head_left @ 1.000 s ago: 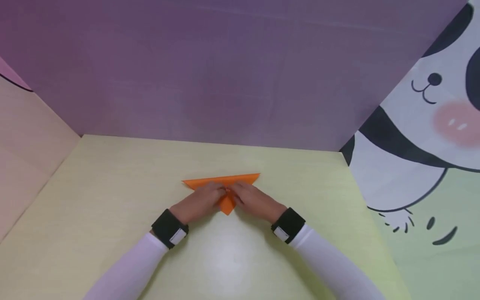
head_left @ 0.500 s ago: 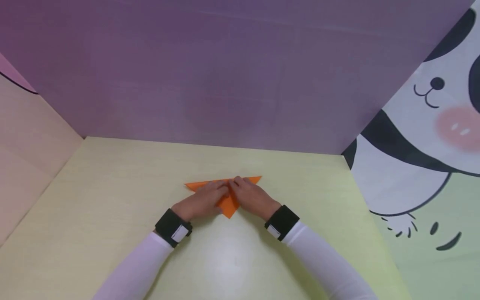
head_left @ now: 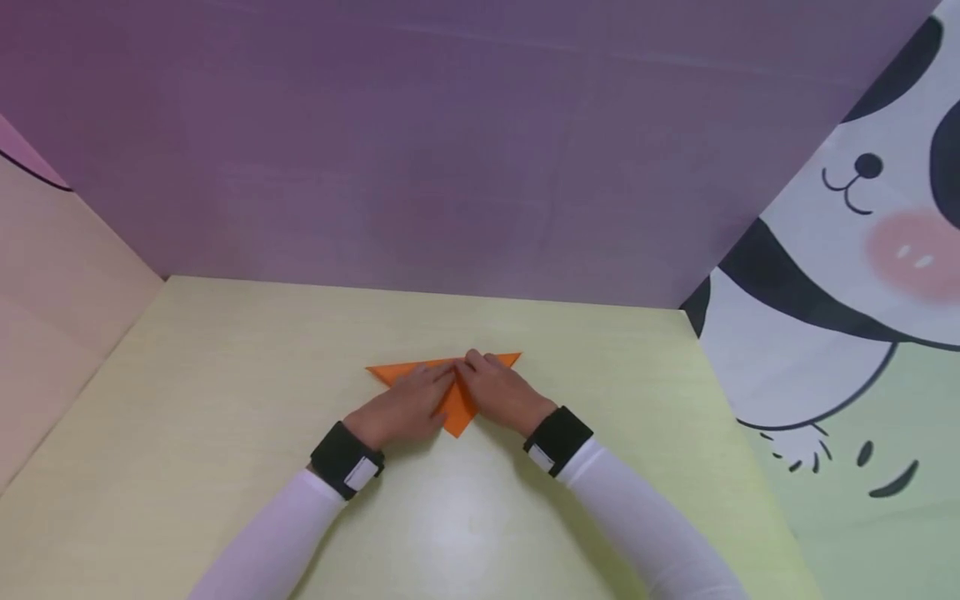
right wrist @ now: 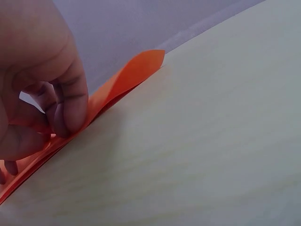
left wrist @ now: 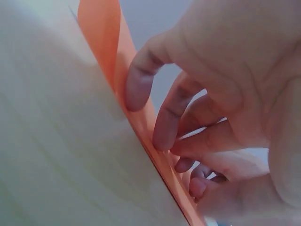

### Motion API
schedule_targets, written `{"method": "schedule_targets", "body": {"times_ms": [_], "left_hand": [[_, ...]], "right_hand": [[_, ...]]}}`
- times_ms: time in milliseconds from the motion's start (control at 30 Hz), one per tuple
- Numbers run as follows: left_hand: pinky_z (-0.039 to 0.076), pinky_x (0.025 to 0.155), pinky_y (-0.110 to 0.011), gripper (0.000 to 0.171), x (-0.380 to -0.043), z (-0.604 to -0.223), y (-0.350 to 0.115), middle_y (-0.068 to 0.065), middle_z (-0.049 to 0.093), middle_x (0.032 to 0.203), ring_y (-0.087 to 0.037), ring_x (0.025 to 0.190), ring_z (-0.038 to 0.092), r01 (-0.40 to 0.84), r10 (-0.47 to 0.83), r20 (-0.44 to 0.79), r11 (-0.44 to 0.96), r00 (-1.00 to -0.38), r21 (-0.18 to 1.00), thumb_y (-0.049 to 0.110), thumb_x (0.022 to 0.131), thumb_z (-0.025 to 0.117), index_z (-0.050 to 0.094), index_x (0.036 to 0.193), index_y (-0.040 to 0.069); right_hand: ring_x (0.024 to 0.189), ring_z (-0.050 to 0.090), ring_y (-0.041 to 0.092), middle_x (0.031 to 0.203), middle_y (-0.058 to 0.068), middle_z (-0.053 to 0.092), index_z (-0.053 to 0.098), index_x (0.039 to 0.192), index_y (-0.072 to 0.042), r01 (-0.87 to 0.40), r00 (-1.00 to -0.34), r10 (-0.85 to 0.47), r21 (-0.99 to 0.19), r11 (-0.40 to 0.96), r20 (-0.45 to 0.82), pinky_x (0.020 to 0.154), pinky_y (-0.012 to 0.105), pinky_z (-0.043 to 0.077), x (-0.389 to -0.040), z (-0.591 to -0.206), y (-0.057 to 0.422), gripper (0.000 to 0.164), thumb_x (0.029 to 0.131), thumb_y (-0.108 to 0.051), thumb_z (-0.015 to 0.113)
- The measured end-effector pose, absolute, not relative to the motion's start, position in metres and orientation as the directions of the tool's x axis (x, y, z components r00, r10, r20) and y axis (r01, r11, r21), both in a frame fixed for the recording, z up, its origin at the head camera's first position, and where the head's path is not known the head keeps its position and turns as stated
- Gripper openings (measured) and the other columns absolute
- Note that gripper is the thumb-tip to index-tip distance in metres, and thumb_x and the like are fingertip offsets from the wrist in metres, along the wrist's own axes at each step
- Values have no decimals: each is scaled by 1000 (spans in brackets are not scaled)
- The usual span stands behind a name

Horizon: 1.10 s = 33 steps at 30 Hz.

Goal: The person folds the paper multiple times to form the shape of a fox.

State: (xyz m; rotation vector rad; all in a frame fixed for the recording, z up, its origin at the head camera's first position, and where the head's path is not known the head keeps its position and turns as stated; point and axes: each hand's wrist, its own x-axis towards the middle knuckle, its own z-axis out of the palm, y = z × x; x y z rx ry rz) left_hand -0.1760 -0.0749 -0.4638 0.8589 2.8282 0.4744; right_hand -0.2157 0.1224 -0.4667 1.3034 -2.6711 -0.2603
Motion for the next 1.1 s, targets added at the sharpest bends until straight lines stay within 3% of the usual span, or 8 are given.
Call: {"method": "schedule_targets", "body": {"times_ms": [167,367,667,833,1100], "left_hand": [[41,108,-39,50,-179,-465,-73,-11,44,149,-26,130,46,571,577,66,773,-814,278,22,100,48,40,145,3],[46,102,-35,49,-182,-465,-73,-14,51,141,-26,118,53,624,608,143,759,-781,185,19,97,56,46,140,-3],[50,89,-30,53,-184,-463,-70,-14,55,136,-25,102,54,630,618,120,767,-777,126,24,95,61,48,138,-3],[49,93,-31,52,-185,-462,-70,-14,55,137,-26,106,54,627,617,111,768,-779,130,23,95,61,48,138,-3],[47,96,-32,53,-187,-463,-69,-14,53,139,-25,108,55,617,610,88,777,-787,130,24,95,61,47,139,-3]], "right_hand": [[87,48,18,107,5,51,51,135,-5,-768,-613,-787,179,614,68,81,23,44,-217,-468,123,38,98,-15,53],[90,49,17,109,6,52,50,137,-4,-769,-606,-792,203,607,76,82,22,44,-218,-469,122,41,98,-16,54],[90,48,16,110,5,51,49,137,-4,-746,-626,-779,261,613,39,83,22,44,-221,-471,118,42,98,-17,53],[90,47,16,109,5,51,51,136,-4,-742,-622,-783,295,602,32,82,22,43,-222,-471,116,42,96,-17,55],[81,45,15,102,6,49,51,137,-5,-749,-630,-776,234,619,34,74,20,43,-222,-469,118,43,96,-18,56]]}}
